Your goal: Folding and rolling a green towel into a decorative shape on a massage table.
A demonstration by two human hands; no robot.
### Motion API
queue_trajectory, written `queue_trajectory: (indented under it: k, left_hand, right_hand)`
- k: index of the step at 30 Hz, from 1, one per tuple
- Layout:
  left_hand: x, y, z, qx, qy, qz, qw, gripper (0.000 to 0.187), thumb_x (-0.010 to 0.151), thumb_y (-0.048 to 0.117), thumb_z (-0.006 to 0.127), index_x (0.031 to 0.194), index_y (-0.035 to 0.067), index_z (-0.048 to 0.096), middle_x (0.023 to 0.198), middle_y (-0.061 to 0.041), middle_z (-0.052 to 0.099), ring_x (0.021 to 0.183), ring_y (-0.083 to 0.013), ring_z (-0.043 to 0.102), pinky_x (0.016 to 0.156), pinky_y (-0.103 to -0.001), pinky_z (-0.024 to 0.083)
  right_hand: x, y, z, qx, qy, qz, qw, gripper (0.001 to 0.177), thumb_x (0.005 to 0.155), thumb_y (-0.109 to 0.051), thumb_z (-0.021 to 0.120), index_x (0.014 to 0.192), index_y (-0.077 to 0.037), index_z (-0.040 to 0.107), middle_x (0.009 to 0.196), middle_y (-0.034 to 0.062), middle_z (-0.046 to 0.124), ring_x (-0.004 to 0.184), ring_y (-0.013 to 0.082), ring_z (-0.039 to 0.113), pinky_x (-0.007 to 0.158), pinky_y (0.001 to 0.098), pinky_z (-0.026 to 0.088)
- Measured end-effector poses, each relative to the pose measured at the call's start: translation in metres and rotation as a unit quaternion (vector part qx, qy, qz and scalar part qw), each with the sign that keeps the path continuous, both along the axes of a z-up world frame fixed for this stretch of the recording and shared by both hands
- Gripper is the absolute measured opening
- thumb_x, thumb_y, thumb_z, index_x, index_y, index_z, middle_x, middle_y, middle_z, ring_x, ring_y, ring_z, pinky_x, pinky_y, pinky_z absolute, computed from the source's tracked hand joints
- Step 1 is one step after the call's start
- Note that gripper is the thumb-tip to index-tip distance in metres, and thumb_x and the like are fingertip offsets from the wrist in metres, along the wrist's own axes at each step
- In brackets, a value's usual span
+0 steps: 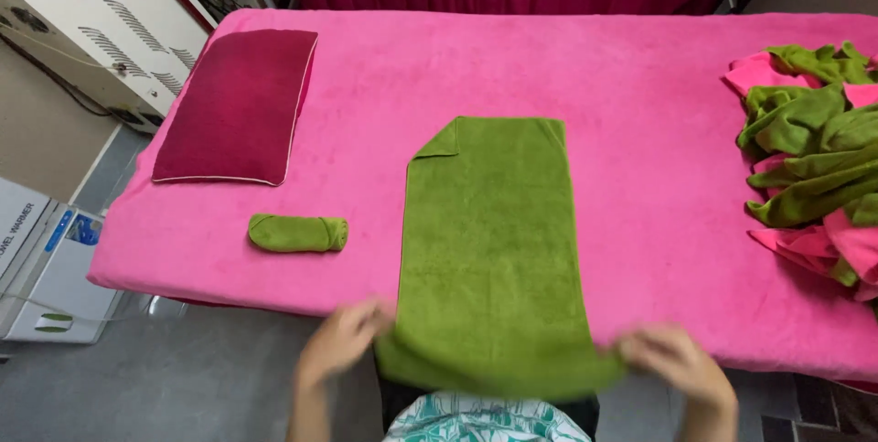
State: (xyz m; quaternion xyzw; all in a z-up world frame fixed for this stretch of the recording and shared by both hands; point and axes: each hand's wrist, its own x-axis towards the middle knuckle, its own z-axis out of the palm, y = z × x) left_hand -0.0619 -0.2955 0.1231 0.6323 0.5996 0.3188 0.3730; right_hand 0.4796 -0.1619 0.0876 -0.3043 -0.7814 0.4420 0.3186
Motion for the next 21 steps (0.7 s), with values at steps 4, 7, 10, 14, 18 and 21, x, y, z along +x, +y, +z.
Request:
queue_trajectory:
  k: [4,7,10,14,18,21]
  left_hand:
    - [0.022,0.153,-0.016,0.009,0.039,0.012,0.999,0.02,0.098,-0.002,0.057,0.109,-0.005,0.073,0.103,-0.028,0.079,0.104,-0.048,0.073,0.093,-0.057,0.054]
    - [0.025,0.26,-0.088,0.08,0.109,0.028,0.99,0.019,0.101,0.009,0.061,0.113,0.008,0.075,0.108,-0.016,0.08,0.11,-0.0383,0.073,0.094,-0.053,0.056]
    - [0.026,0.349,-0.123,0.12,0.195,0.062,0.972,0.024,0.102,0.013,0.057,0.12,0.018,0.072,0.116,-0.008,0.077,0.118,-0.032,0.071,0.097,-0.05,0.059]
    - [0.026,0.396,-0.125,0.207,0.287,0.069,0.933,0.016,0.101,0.023,0.066,0.104,0.009,0.075,0.128,-0.012,0.063,0.111,-0.0407,0.067,0.088,-0.051,0.059]
    - [0.028,0.403,-0.124,0.256,0.387,0.06,0.884,0.014,0.095,0.022,0.073,0.099,0.01,0.079,0.137,-0.012,0.057,0.118,-0.0368,0.06,0.084,-0.046,0.054]
    - [0.025,0.399,-0.125,0.26,0.399,0.1,0.873,0.014,0.094,0.02,0.074,0.099,0.008,0.079,0.132,-0.015,0.058,0.119,-0.0362,0.058,0.085,-0.045,0.052]
  right_hand:
    - [-0.079,0.139,-0.052,-0.09,-0.053,-0.1,0.989,0.02,0.095,-0.016,0.072,0.095,0.003,0.08,0.073,0.0162,0.076,0.064,0.028,0.069,0.068,0.047,0.057]
    - [-0.129,0.241,-0.091,-0.041,-0.095,-0.189,0.977,0.025,0.099,-0.028,0.078,0.106,-0.004,0.081,0.099,0.0205,0.079,0.101,0.0385,0.074,0.089,0.0484,0.054]
    - [-0.161,0.33,-0.118,0.024,-0.112,-0.29,0.95,0.017,0.096,-0.034,0.082,0.106,-0.02,0.082,0.098,0.0074,0.079,0.102,0.0317,0.074,0.086,0.0433,0.054]
    - [-0.188,0.402,-0.126,0.106,-0.134,-0.33,0.929,0.016,0.093,-0.03,0.081,0.105,-0.02,0.083,0.094,0.0107,0.074,0.097,0.0374,0.071,0.085,0.0464,0.054]
    - [-0.189,0.457,-0.158,0.12,-0.131,-0.351,0.919,0.014,0.087,-0.031,0.084,0.099,-0.025,0.085,0.09,0.0092,0.073,0.096,0.0361,0.071,0.082,0.0443,0.055]
    - [-0.19,0.465,-0.164,0.062,-0.14,-0.411,0.899,0.015,0.084,-0.028,0.084,0.098,-0.025,0.085,0.089,0.0055,0.078,0.095,0.0324,0.074,0.082,0.0426,0.057]
